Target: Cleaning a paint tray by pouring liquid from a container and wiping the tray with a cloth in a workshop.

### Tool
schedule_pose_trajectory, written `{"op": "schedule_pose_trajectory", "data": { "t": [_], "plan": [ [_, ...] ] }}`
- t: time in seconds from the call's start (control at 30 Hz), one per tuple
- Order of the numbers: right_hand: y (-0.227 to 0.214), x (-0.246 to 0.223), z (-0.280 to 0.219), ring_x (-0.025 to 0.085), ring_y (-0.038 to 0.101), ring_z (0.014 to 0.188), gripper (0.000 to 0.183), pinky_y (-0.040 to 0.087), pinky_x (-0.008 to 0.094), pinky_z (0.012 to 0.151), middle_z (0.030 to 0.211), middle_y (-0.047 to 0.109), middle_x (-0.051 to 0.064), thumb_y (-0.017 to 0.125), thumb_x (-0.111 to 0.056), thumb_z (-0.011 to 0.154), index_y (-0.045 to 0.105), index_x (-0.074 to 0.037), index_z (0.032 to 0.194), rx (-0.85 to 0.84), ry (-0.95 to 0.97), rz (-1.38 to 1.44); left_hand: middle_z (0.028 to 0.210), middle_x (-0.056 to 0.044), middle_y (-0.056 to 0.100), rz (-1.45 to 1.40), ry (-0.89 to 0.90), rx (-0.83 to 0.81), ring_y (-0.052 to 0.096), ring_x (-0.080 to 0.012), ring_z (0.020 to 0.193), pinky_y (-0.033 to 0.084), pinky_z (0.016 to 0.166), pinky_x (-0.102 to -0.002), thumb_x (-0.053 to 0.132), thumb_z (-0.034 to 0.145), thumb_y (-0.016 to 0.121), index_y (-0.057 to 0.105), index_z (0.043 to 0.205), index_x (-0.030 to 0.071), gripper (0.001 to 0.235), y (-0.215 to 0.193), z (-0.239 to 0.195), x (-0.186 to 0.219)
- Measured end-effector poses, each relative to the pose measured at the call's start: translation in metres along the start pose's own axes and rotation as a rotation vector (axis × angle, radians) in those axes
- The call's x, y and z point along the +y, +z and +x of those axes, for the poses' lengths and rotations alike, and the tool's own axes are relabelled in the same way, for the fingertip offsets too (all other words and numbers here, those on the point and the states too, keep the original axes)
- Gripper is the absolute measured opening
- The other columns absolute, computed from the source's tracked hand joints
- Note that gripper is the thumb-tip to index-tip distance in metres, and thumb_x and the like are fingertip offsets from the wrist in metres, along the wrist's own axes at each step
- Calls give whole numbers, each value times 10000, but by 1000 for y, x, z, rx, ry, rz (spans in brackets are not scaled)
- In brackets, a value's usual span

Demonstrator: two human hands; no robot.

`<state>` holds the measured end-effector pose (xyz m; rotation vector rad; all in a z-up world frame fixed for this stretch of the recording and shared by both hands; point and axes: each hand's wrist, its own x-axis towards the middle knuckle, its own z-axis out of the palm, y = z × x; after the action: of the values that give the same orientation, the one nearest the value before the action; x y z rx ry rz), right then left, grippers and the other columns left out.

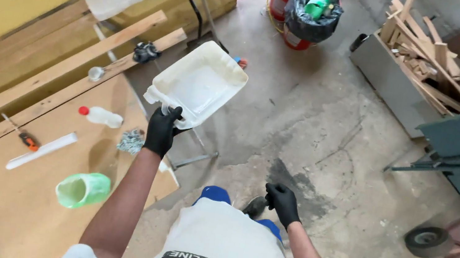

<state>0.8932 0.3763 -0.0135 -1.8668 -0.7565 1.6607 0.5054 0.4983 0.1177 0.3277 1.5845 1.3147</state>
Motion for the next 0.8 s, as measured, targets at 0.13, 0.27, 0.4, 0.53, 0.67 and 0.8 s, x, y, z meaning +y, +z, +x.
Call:
{"op": "schedule_pose_trajectory", "data": {
  "t": [0.13, 0.27, 0.4, 0.53, 0.67, 0.8],
  "plan": [
    [-44, -80, 14, 310, 677, 519, 284, 594, 369, 477, 681, 656, 249, 766, -196, 900, 712, 82, 921, -18, -33, 95, 897, -145, 607, -16, 26, 11, 654, -278, 836, 656, 725, -526, 187, 877, 862, 550, 990, 18, 372, 102, 67, -24],
    [-81, -149, 55, 288, 698, 578, 257, 591, 353, 536, 711, 676, 212, 762, -205, 916, 711, 46, 912, -42, -44, 92, 938, -157, 574, 9, 59, 76, 662, -324, 841, 667, 685, -567, 182, 859, 868, 538, 1048, -11, 427, 200, 139, -22],
    [-109, -209, 127, 284, 704, 592, 211, 593, 349, 548, 720, 684, 208, 740, -174, 931, 717, 35, 913, -40, -80, 75, 1133, -205, 635, 127, 140, 156, 673, -355, 1067, 649, 771, -549, 198, 846, 891, 554, 1238, -29, 565, 269, 298, -72],
    [-127, -275, 204, 288, 709, 618, 204, 601, 350, 581, 747, 688, 213, 729, -141, 932, 710, 58, 973, -27, -112, 40, 1306, -242, 606, 179, 177, 164, 617, -376, 1247, 575, 1008, -538, 251, 854, 899, 494, 1405, -11, 733, 376, 334, -14],
    [-141, -342, 278, 258, 668, 553, 108, 536, 315, 487, 702, 656, 195, 749, -59, 897, 706, 36, 922, -63, -132, 44, 1379, -247, 606, 332, 191, 209, 563, -379, 1332, 462, 1143, -505, 302, 880, 863, 504, 1448, 11, 732, 448, 417, 2],
    [-145, -413, 348, 222, 639, 515, 82, 504, 286, 454, 671, 656, 169, 749, -39, 889, 701, 28, 885, -113, -179, 43, 1211, -231, 693, 408, 246, 285, 639, -380, 1226, 523, 1062, -469, 315, 832, 875, 620, 1273, -18, 610, 517, 486, 20]
  ]
}}
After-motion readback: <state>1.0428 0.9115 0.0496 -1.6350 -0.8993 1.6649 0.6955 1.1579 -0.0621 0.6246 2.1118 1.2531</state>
